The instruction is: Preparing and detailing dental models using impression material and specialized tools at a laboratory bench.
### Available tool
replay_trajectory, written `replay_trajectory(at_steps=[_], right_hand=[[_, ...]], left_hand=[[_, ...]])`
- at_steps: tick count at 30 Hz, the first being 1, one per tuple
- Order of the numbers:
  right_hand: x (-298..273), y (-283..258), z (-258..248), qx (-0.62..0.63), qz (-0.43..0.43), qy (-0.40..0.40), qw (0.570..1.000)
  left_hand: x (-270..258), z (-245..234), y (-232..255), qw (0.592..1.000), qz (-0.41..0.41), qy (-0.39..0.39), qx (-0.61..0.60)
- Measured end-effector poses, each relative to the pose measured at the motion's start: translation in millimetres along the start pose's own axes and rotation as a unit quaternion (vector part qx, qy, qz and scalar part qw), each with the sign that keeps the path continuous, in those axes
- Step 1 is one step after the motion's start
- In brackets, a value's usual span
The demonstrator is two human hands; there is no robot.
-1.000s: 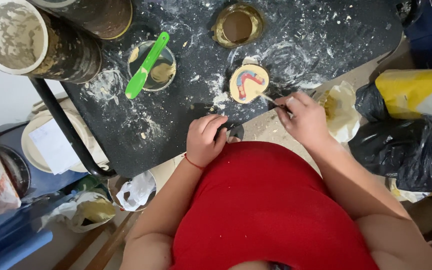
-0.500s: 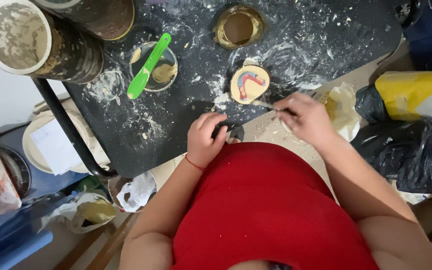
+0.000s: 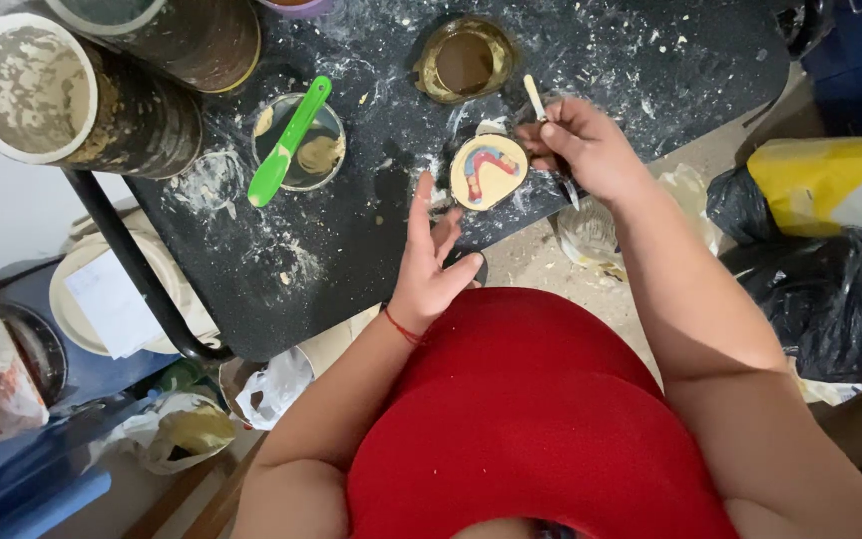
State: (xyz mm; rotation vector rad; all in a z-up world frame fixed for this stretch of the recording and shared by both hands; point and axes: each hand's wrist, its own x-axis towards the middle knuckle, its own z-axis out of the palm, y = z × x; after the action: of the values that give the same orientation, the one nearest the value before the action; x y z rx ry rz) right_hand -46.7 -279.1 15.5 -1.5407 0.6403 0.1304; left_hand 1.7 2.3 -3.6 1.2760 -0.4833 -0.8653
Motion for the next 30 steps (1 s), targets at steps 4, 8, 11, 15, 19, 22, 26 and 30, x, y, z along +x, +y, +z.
replay_trajectory(at_steps=[4,8,11,15,19,22,26,30], right_hand=[[-12.2,12.0,-0.8,0.034,0.004,0.001,0.999],[-19.1,46.1,1.3,0.107,-0.047,0.009,0.993],[-25.5,59.8,4.2,0.134,-0.043,0.011,0.990],[-35.2,66.6,6.0,0.160,-0.039,0.018,0.986],[-45.5,61.2,7.0,0.164,-0.035,0.019,0.986],[-51.8,52.2,11.2,0.154,-0.026,0.010,0.988],[-49.4,47.7,2.2,0.099,-0.058,-0.007,0.993],[-35.2,29.8,-15.7,-0.089,-0.188,0.050,0.977]], left_hand=[[10.4,-7.6,18.4,0.998,0.026,-0.013,0.049],[31.6,-17.8,20.5,0.995,0.057,-0.002,0.079],[48.3,-35.0,3.2,0.993,0.081,-0.038,0.075],[69.5,-43.9,-12.3,0.986,0.125,-0.098,0.048],[84.9,-42.4,-19.6,0.978,0.165,-0.120,0.050],[90.6,-43.9,-26.8,0.965,0.217,-0.134,0.068],[78.2,-48.1,-19.0,0.958,0.217,-0.090,0.166],[40.1,-48.7,-2.6,0.934,0.221,0.022,0.279]])
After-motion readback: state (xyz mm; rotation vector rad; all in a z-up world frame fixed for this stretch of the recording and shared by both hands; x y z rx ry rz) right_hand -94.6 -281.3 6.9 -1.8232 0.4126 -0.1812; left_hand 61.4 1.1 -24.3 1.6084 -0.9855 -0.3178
